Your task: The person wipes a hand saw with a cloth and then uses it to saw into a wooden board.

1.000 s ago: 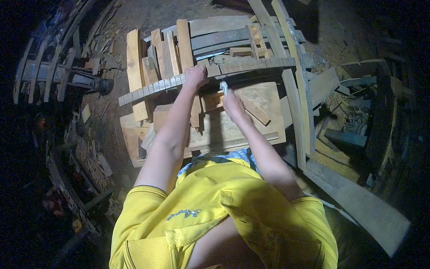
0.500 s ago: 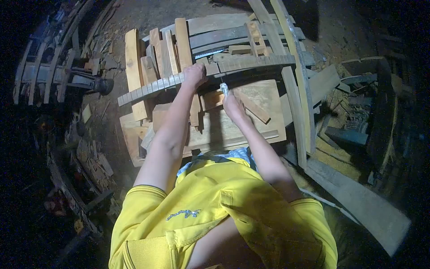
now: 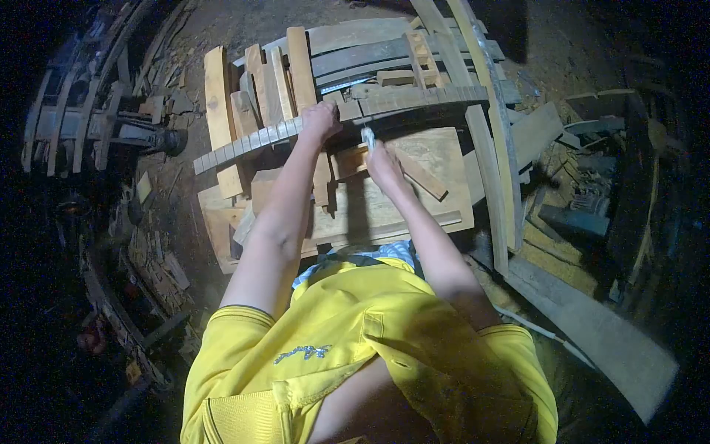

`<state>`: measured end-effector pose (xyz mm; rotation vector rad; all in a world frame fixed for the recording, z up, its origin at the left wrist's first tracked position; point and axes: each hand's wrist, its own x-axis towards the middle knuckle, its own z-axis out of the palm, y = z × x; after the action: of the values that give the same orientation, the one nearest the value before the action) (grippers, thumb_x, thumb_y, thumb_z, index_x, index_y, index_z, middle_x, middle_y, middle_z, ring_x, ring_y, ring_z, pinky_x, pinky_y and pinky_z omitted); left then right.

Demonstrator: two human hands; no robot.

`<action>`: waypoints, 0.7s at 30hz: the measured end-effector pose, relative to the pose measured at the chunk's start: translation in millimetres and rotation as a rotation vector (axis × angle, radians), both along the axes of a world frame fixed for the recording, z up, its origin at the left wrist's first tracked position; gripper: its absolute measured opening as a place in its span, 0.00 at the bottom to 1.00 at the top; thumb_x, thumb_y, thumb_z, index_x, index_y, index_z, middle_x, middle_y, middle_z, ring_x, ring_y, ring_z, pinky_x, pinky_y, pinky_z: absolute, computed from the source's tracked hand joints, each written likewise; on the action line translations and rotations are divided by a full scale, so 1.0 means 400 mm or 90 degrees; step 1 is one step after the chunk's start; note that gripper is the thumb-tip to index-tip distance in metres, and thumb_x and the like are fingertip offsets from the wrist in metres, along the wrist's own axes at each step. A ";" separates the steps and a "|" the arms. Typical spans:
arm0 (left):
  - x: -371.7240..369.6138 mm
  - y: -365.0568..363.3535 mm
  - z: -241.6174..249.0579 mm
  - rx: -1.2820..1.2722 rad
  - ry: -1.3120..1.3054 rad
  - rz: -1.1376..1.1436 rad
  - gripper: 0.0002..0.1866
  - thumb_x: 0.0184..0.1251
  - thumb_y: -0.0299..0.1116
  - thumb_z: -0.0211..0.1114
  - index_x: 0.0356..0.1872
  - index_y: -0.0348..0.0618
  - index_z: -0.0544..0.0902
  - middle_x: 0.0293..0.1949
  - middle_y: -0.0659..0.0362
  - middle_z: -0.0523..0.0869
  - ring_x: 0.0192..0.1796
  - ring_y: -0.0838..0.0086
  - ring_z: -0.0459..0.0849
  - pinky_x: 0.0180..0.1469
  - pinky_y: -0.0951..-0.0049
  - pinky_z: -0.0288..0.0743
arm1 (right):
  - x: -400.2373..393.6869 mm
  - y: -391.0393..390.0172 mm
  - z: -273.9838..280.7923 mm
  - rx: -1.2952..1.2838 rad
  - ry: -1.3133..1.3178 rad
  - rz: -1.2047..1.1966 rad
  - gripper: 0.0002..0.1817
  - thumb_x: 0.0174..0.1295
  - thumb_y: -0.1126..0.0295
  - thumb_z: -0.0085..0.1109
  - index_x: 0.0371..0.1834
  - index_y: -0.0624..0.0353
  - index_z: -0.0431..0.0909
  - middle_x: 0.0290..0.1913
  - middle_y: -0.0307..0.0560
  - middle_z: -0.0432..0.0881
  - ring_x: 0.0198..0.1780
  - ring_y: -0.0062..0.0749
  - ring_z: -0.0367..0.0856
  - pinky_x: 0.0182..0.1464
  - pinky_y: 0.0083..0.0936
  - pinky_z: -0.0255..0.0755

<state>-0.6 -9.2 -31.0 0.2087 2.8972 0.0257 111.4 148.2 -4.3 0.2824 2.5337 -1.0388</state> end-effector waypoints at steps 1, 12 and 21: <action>0.000 0.002 -0.002 0.000 -0.001 -0.004 0.19 0.41 0.41 0.66 0.37 0.46 0.77 0.40 0.54 0.81 0.44 0.62 0.80 0.44 0.62 0.72 | -0.028 -0.002 0.014 -0.017 0.002 0.016 0.16 0.60 0.62 0.38 0.43 0.63 0.65 0.38 0.71 0.74 0.45 0.65 0.70 0.48 0.51 0.62; 0.001 -0.003 -0.002 0.032 0.021 -0.001 0.16 0.44 0.39 0.62 0.37 0.46 0.76 0.38 0.54 0.81 0.43 0.60 0.80 0.42 0.59 0.72 | 0.032 0.008 -0.001 -0.005 -0.007 0.023 0.17 0.60 0.63 0.37 0.46 0.63 0.66 0.41 0.70 0.73 0.47 0.63 0.70 0.47 0.49 0.64; 0.000 0.001 0.012 0.003 -0.018 -0.014 0.13 0.53 0.35 0.55 0.41 0.47 0.77 0.40 0.55 0.82 0.44 0.63 0.80 0.43 0.60 0.70 | -0.076 -0.016 0.000 0.026 -0.023 0.017 0.17 0.59 0.64 0.37 0.42 0.66 0.68 0.39 0.72 0.73 0.45 0.65 0.70 0.47 0.52 0.63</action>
<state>-0.7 -8.9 -26.2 0.2399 2.8664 0.0312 81.1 141.7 -4.5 0.2753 2.5221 -0.9656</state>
